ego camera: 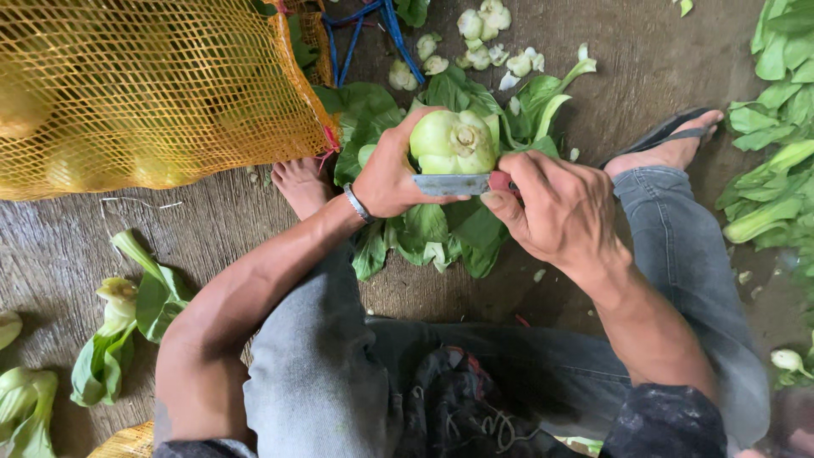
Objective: The person sits on the floor and trims the root ends off bok choy heads using a small knife, then places the trimmed heads into an orange mesh bag beside them while discarded leaves and trimmings pile on the floor.
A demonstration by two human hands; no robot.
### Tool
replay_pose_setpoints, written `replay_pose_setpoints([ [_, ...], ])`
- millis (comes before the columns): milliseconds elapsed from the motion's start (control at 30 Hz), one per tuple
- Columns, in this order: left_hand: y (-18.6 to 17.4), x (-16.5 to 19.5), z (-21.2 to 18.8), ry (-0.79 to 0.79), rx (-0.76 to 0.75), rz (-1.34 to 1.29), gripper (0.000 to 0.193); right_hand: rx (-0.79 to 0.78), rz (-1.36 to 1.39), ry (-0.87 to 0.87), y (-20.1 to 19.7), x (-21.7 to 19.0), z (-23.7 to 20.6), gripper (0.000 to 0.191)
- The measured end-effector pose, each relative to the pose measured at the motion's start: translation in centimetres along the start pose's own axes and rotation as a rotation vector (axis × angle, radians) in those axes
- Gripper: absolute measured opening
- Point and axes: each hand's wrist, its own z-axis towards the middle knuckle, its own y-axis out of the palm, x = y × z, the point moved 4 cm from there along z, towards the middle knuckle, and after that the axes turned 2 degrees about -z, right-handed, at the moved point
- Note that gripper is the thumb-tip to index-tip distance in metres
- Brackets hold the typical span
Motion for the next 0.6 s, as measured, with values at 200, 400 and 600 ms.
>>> replay_pose_setpoints([
  [200,-0.2,-0.5,-0.3,0.048,0.019,0.003,0.093,-0.028,-0.048,0.006,0.6,0.3,-0.3,0.042],
  [400,-0.9,-1.8,0.2,0.168,0.082,0.093,0.098,0.026,-0.140,-0.010,1.2,0.8,-0.2,0.035],
  [600,-2.3,-2.5,1.6,0.196,0.193,0.155,0.088,-0.013,-0.354,-0.051,2.7,1.9,3.2,0.037],
])
